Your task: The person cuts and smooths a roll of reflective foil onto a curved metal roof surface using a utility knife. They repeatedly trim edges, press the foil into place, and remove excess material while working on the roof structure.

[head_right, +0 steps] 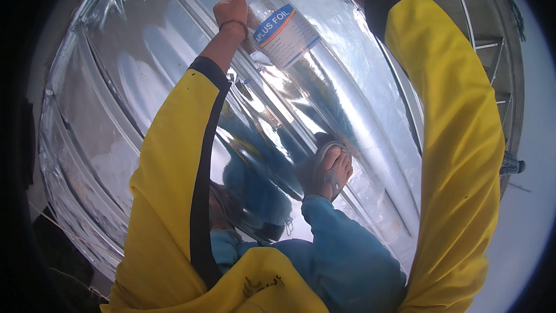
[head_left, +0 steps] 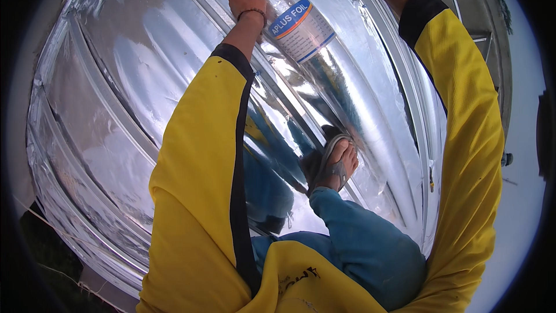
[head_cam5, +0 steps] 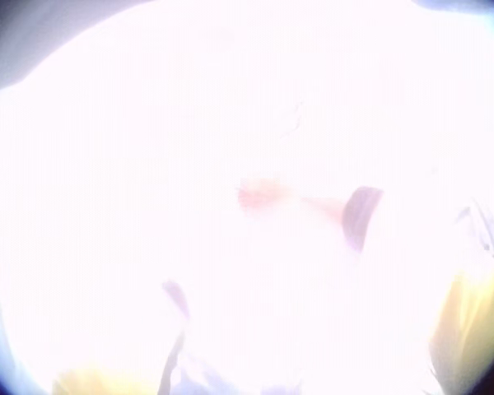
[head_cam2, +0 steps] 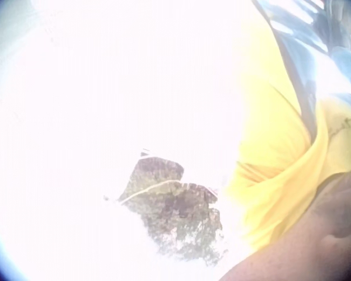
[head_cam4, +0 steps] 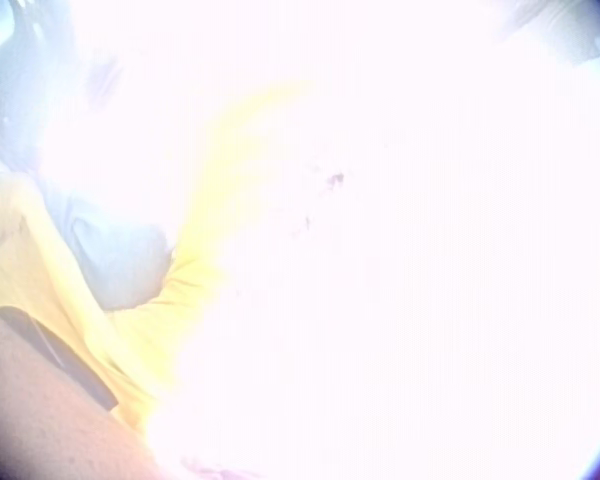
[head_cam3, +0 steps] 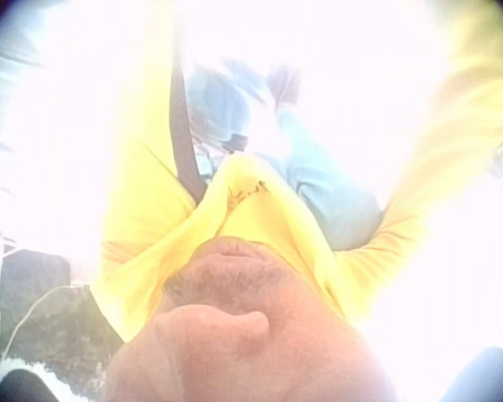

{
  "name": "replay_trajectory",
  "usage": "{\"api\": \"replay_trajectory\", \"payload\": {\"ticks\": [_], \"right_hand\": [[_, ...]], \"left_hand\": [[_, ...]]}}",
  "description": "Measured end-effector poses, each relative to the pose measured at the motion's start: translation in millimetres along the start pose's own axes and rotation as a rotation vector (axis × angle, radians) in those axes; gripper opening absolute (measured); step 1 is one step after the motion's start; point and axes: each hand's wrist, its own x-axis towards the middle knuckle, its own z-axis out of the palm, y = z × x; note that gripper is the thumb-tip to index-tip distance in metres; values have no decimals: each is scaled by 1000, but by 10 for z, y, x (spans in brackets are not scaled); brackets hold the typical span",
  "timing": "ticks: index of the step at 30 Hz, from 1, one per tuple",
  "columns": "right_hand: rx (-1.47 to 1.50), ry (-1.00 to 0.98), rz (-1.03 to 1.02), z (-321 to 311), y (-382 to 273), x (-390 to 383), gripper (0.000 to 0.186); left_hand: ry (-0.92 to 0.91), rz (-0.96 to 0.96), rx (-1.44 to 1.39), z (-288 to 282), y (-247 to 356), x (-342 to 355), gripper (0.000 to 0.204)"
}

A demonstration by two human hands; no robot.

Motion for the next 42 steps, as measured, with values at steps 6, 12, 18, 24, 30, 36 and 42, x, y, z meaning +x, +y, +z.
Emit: {"api": "replay_trajectory", "payload": {"ticks": [6,12,18,24,30,36,42], "right_hand": [[25,-99,-49,13,50,35,17],[-25,-126,-127,-94,-17,285,17],[-100,-142,-101,-77,-11,349,18],[-319,37,-107,253,-190,616,18],[-113,460,237,898,133,920,19],[353,603,446,900,338,587,37],[975,454,460,1310,-68,194,61]], "left_hand": [[123,-203,19,232,270,-140,60],[208,-97,114,-59,214,-82,61],[227,34,117,60,218,-164,63],[223,2,174,-43,225,-141,65],[268,47,189,39,246,-206,72],[248,-60,182,-72,280,-203,73],[197,266,180,-83,127,-258,67]]}}
